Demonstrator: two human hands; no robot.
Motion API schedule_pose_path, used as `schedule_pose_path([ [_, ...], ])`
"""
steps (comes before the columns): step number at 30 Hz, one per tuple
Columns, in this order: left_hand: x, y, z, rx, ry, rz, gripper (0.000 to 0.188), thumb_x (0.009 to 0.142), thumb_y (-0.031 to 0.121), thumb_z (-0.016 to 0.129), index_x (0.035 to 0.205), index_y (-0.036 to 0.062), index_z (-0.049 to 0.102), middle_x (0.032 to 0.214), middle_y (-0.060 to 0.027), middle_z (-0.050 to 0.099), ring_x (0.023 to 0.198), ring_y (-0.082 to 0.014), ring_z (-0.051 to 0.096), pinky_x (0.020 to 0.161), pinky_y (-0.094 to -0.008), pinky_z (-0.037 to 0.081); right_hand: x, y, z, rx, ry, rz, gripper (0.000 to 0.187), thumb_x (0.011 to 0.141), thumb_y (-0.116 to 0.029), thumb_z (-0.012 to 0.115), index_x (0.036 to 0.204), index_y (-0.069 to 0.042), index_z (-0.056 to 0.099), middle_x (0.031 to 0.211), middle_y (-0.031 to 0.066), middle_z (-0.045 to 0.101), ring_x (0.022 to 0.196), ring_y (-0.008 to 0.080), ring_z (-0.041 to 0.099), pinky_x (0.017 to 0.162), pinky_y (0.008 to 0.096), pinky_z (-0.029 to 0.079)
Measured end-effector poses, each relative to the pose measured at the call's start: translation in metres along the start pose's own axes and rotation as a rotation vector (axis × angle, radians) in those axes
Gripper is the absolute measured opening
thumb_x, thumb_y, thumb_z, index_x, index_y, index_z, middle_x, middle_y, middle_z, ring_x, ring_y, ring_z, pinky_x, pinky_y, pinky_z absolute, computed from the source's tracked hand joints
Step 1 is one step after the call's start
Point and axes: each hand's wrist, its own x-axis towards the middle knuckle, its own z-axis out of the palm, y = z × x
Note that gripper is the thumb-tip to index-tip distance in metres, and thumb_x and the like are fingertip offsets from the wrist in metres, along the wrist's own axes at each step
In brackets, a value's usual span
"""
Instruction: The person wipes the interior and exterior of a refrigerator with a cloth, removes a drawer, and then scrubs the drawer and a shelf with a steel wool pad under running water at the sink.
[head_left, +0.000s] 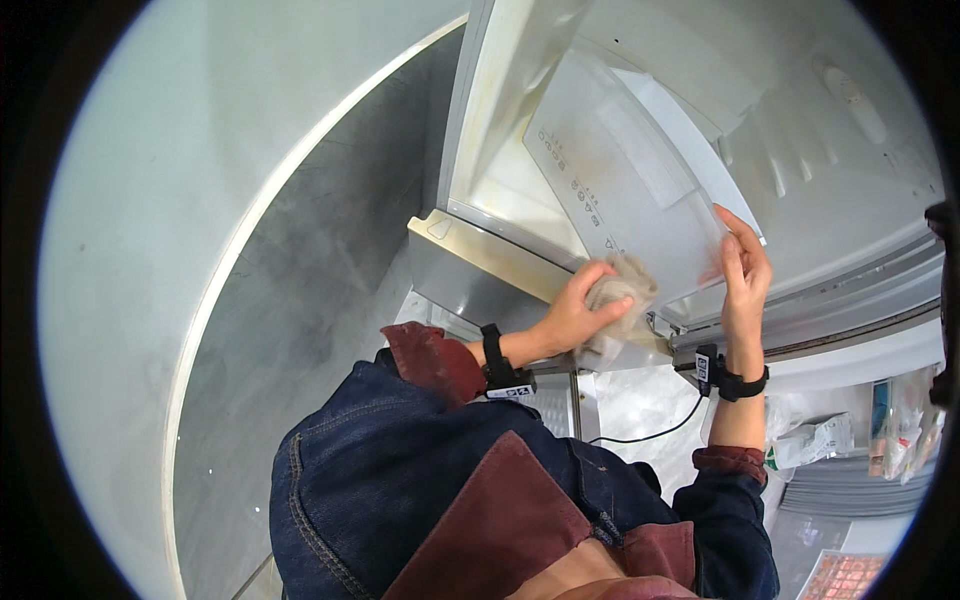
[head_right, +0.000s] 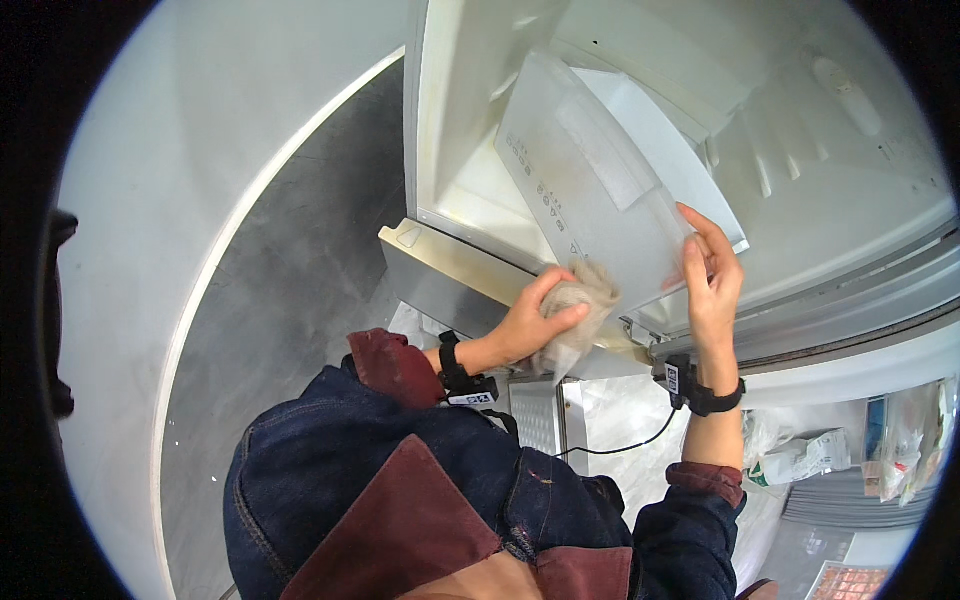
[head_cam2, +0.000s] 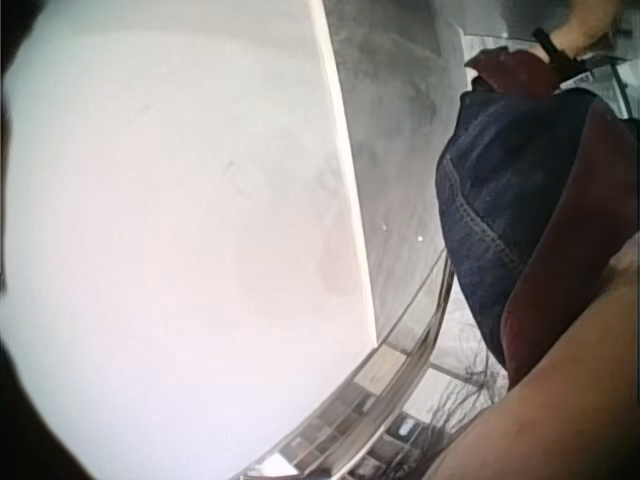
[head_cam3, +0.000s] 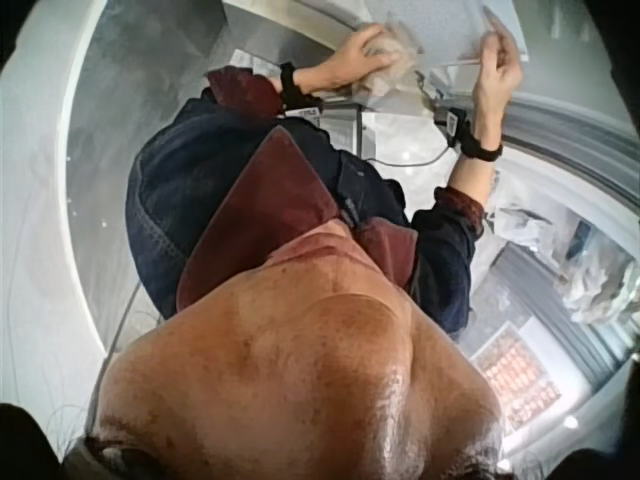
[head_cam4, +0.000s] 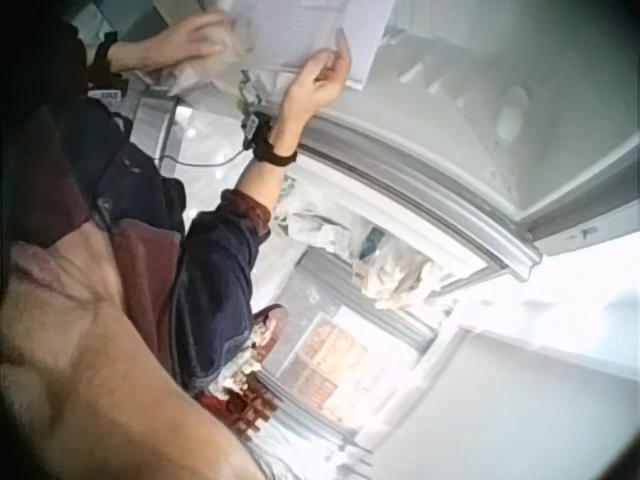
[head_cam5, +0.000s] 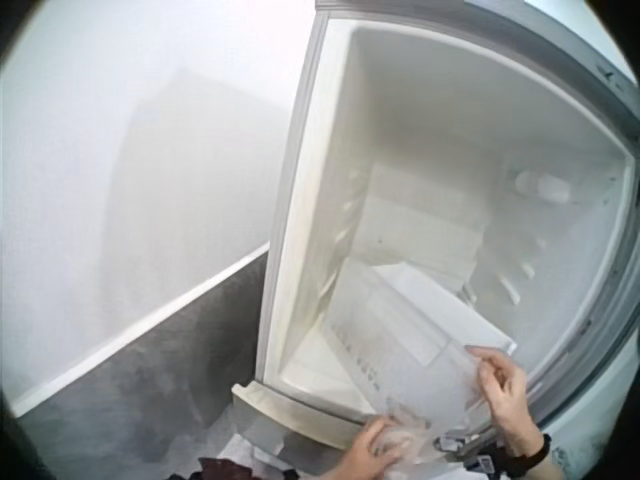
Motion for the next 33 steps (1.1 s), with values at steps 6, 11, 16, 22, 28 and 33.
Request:
schedule_pose_path([
  [6,-0.013,-0.010,-0.021,-0.409,-0.252,-0.534,0.021,0.095,0.018,0.060,0.105,0.0010,0.065,0.089,-0.0003,0.062,0.084,-0.0098,0.061,0.079,-0.0233,0.049,0.072,-0.034,-0.008,-0.510,-0.228,-0.077,0.056,0.093,-0.034,0.069,0.131,0.006,0.061,0.089,0.0068,0.065,0.081,0.0158,0.061,0.075,0.0308,0.052],
  [11,-0.008,-0.001,-0.017,-0.219,-0.109,-0.622,0.066,0.079,0.021,0.069,0.137,-0.0016,0.046,0.118,-0.0135,0.057,0.109,-0.0198,0.058,0.087,-0.0309,0.050,0.116,-0.034,0.008,-0.373,-0.423,0.080,0.061,0.092,-0.035,0.069,0.130,0.011,0.058,0.101,0.0151,0.068,0.088,0.0212,0.065,0.079,0.0345,0.053],
  [16,0.004,0.010,-0.027,-0.480,-0.158,-0.570,0.020,0.085,0.016,0.064,0.100,0.0029,0.066,0.094,-0.0052,0.067,0.085,-0.0145,0.066,0.073,-0.0288,0.054,0.101,-0.045,0.004,-0.316,-0.497,0.215,0.046,0.092,-0.026,0.069,0.120,0.010,0.062,0.096,0.0157,0.066,0.085,0.0209,0.063,0.074,0.0338,0.053],
  [22,0.014,0.021,-0.033,-0.695,-0.032,-0.789,0.013,0.086,0.019,0.064,0.085,0.0063,0.069,0.080,-0.0056,0.069,0.069,-0.0204,0.066,0.066,-0.0344,0.056,0.075,-0.073,-0.014,-0.460,-0.624,0.267,0.047,0.091,-0.029,0.075,0.121,0.004,0.059,0.108,0.0099,0.062,0.095,0.0194,0.062,0.083,0.0349,0.053],
  [28,-0.003,0.046,-0.023,-0.805,0.081,-0.884,0.012,0.082,0.019,0.068,0.081,0.0071,0.067,0.078,-0.0084,0.070,0.069,-0.0241,0.067,0.068,-0.0370,0.057,0.051,-0.080,-0.032,-0.392,-0.697,0.264,0.047,0.090,-0.025,0.076,0.124,0.003,0.059,0.109,0.0102,0.062,0.098,0.0195,0.061,0.082,0.0335,0.052],
  [33,-0.009,0.045,-0.020,-0.872,0.114,-0.910,0.014,0.085,0.018,0.068,0.089,0.0038,0.069,0.082,-0.0080,0.071,0.074,-0.0220,0.069,0.071,-0.0350,0.059,0.068,-0.085,-0.016,-0.463,-0.839,0.070,0.041,0.092,-0.020,0.072,0.122,0.004,0.057,0.104,0.0100,0.063,0.092,0.0182,0.064,0.078,0.0324,0.054],
])
